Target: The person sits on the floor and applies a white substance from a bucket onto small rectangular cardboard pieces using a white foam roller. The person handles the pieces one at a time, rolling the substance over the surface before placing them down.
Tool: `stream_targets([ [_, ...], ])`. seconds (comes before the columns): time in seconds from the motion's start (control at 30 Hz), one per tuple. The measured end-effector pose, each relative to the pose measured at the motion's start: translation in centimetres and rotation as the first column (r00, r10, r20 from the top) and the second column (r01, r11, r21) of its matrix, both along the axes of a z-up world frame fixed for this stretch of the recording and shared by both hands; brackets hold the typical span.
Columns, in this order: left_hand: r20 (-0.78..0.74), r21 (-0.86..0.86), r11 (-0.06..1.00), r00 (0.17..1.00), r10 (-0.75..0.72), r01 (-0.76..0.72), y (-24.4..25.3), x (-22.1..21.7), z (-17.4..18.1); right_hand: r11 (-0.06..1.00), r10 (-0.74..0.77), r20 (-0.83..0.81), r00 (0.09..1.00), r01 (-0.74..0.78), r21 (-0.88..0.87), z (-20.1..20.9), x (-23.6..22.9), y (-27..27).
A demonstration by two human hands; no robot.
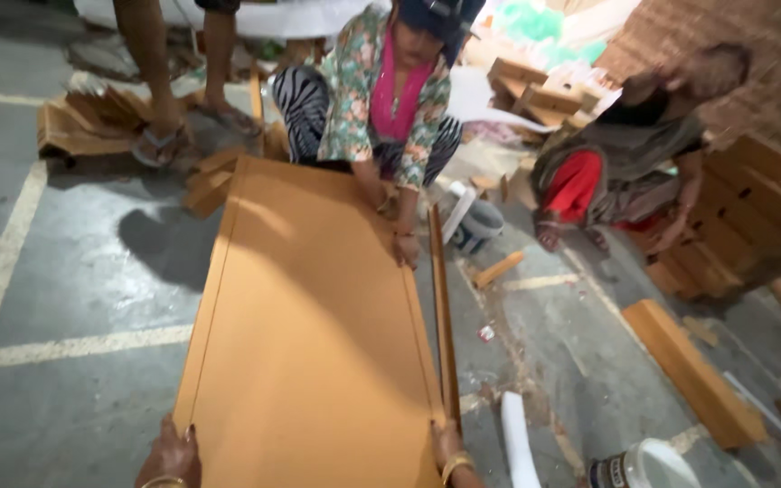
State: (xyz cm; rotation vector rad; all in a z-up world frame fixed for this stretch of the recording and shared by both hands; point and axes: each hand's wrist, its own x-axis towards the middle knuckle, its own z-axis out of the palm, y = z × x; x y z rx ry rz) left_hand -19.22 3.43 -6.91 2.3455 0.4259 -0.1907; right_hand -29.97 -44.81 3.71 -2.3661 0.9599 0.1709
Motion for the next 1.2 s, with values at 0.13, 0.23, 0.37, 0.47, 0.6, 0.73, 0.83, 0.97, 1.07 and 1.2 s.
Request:
stream_targets([
  [0.13, 0.157, 0.099, 0.992, 0.986, 0.061, -0.077, -0.7, 0.6, -2.6, 1.000, 0.014, -0.057, 0.998, -0.014, -0.001, 0.0, -0.6, 0.9],
  [0.23, 0.221, 0.151, 0.983, 0.973, 0.067, -0.102, -0.8, 1.0, -2.6, 0.999, 0.041, -0.070, 0.997, -0.043, -0.022, -0.8, 0.4, 0.0],
  [0.37, 0.054, 0.116, 0.993, 0.998, 0.020, -0.026, -0.1, -0.3, -1.5, 0.995, 0.050, -0.051, 0.997, -0.054, -0.087, -1.9, 1.1, -2.2],
  [0.47, -0.153, 0.039, 0.999, 0.988, 0.032, -0.026, 0.2, -0.9, 1.8, 0.998, 0.036, -0.185, 0.982, -0.045, -0.044, -2.2, 2.7, -2.9],
  [0.6, -0.223, 0.061, 0.998, 0.974, 0.028, -0.014, -0.1, -1.8, 5.5, 0.997, -0.062, -0.018, 0.998, 0.063, 0.041, -3.3, 3.8, -3.2],
  [0.73, -0.245, 0.059, 0.998, 0.969, 0.027, -0.013, -0.2, -1.9, 7.0, 0.999, 0.037, 0.245, 0.969, -0.031, -0.025, -4.6, 6.2, -4.1],
  [0.83, -0.230, 0.056, 0.998, 0.972, 0.048, -0.036, -0.1, -1.8, 7.8, 0.997, 0.061, 0.322, 0.945, -0.041, -0.066, -5.6, 8.7, -4.8],
  [0.97, -0.221, 0.025, 0.999, 0.975, 0.025, -0.021, -0.4, -2.1, 8.7, 0.998, -0.056, 0.146, 0.988, 0.056, 0.002, -6.2, 12.4, -6.2],
  [1.07, -0.222, 0.020, 1.000, 0.975, 0.025, -0.021, -0.5, -1.9, 8.5, 0.997, -0.039, 0.065, 0.997, 0.043, -0.071, -5.9, 15.2, -6.9],
  [1.2, -0.127, 0.065, 0.998, 0.992, 0.020, -0.012, -0.2, -2.3, 7.5, 0.988, -0.004, -0.037, 0.999, -0.002, -0.156, -5.2, 20.0, -7.3],
])
